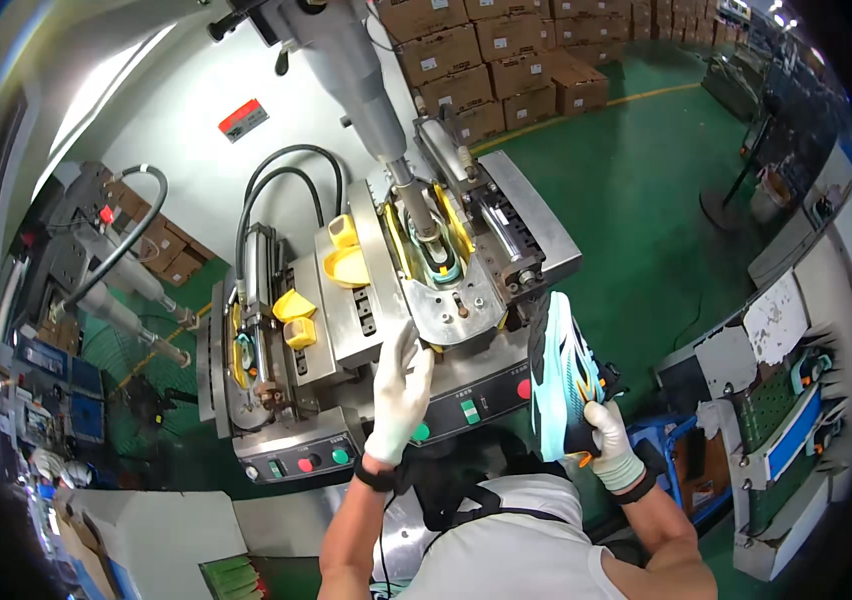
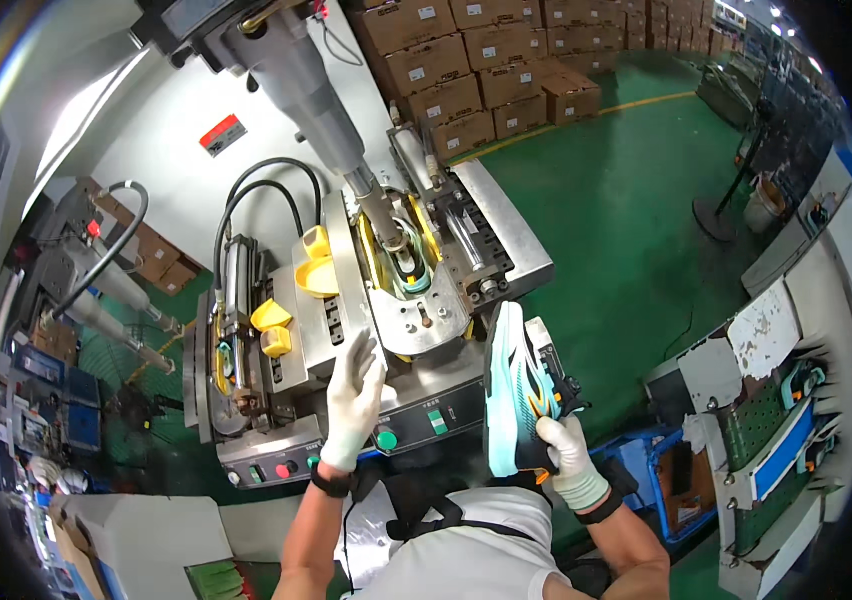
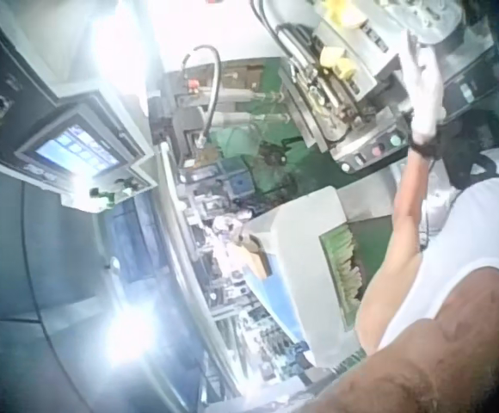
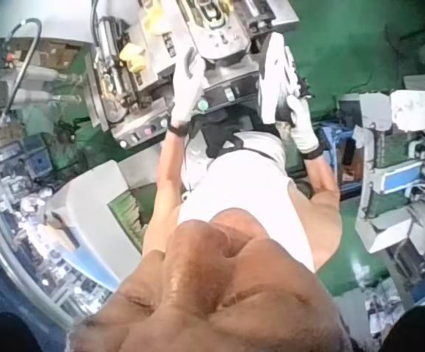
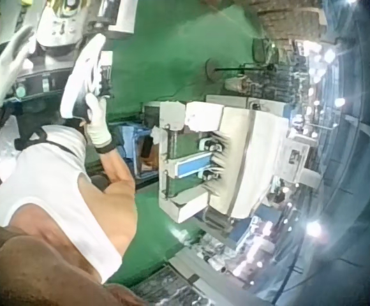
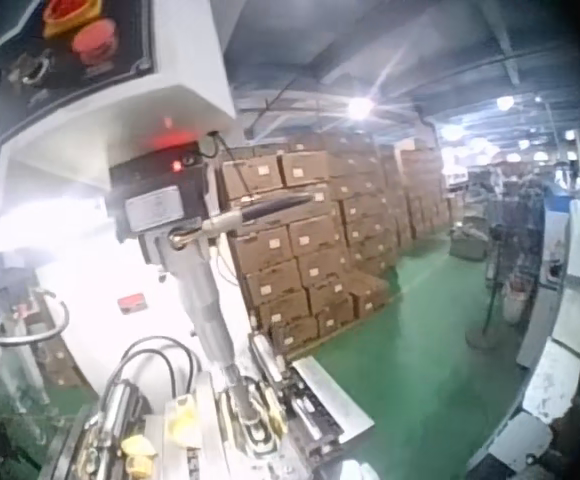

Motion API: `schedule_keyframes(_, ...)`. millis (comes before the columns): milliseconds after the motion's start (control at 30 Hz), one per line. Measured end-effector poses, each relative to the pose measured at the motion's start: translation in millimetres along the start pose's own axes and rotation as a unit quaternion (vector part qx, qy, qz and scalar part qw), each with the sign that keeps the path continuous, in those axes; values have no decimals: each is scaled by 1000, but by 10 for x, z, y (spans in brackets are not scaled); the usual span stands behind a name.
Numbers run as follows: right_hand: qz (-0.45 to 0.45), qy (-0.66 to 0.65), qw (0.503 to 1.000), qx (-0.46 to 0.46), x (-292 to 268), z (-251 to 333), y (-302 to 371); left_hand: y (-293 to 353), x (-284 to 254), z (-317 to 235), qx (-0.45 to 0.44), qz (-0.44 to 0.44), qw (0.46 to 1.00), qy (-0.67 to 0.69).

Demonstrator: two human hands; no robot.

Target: Placing shoes into a heat-setting machine and onto a conveyor belt for processing.

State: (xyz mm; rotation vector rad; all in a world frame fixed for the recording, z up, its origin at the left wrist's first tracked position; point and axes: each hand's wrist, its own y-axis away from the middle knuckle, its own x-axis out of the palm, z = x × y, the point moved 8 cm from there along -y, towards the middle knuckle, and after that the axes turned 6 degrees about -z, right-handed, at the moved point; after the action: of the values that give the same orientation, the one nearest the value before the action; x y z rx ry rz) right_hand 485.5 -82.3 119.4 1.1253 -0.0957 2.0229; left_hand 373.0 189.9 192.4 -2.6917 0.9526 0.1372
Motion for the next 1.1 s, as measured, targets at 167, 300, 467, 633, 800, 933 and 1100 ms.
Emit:
schedule_keyframes(167,-11,-10,1000,6,72,131,54,-796,210,670,8,11,999,-49)
schedule_keyframes(300,-59,-11,998,-24,-346,25,82,-1247,564,802,-37,20,977,-208)
schedule_keyframes(467,-131,21,989,-67,-509,116,336,-1767,1059,1465,-97,57,967,-227)
schedule_keyframes(633,-139,53,985,-90,-522,75,522,-2137,956,2212,-41,-75,891,-445)
schedule_keyframes(800,-171,45,982,-67,-486,14,487,-2334,824,2060,-207,62,933,-286)
schedule_keyframes(933,-118,116,985,-41,-294,3,239,-1815,471,1428,-281,35,948,147)
schedule_keyframes(1100,-40,238,965,-104,405,204,-478,-463,-106,361,-49,40,995,74)
